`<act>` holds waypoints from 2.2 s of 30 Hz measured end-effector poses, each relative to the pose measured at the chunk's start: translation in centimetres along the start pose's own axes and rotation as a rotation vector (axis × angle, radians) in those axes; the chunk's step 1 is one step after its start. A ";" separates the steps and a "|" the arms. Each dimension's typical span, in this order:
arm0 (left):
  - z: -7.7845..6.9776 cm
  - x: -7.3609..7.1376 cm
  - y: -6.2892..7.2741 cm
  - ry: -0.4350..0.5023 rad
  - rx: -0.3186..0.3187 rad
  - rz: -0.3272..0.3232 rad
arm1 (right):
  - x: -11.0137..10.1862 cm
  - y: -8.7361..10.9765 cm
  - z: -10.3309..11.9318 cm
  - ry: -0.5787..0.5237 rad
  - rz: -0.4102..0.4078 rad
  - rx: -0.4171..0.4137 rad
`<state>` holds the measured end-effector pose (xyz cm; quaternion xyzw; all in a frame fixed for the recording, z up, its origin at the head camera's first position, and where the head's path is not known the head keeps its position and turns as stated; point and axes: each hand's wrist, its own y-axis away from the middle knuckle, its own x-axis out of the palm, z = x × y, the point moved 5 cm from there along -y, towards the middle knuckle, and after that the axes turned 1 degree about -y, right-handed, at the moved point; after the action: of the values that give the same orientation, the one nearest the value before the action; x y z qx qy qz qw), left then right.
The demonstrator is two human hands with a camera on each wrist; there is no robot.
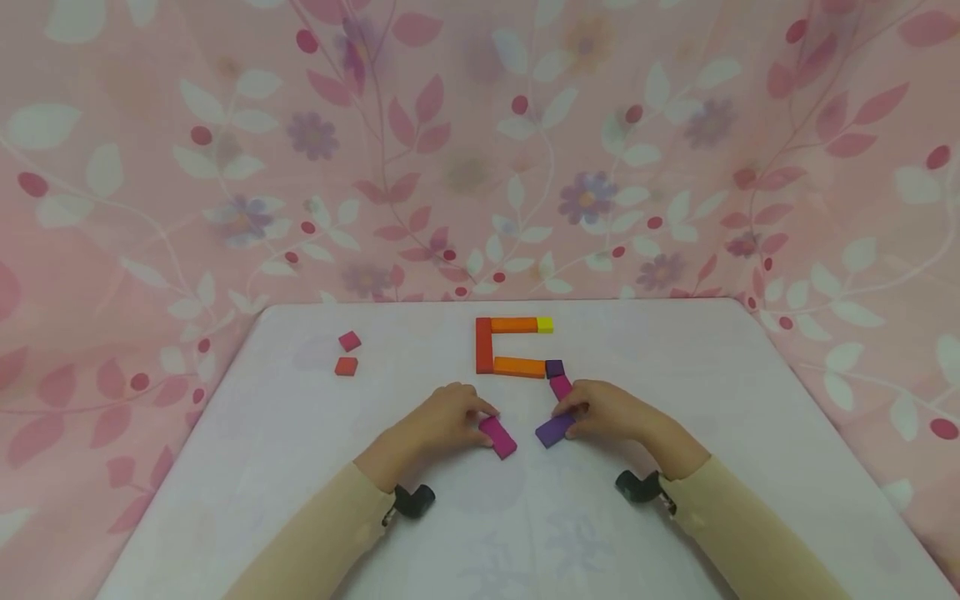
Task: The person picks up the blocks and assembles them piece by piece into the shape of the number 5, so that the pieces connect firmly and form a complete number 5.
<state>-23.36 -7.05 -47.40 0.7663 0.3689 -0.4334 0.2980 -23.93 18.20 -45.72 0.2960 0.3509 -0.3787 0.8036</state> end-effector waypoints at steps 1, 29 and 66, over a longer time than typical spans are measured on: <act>0.0 0.0 -0.1 -0.001 0.007 -0.008 | 0.0 0.0 -0.1 0.001 0.002 -0.002; -3.6 0.9 0.4 -0.053 0.046 -0.009 | -0.7 -0.1 -0.9 -0.046 0.049 -0.091; -3.5 1.1 1.9 -0.046 0.095 -0.046 | 2.3 2.9 1.4 0.115 -0.174 0.396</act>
<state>-19.85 -5.02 -46.52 0.7608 0.3585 -0.4747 0.2595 -20.02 17.78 -46.11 0.4377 0.3390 -0.4905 0.6730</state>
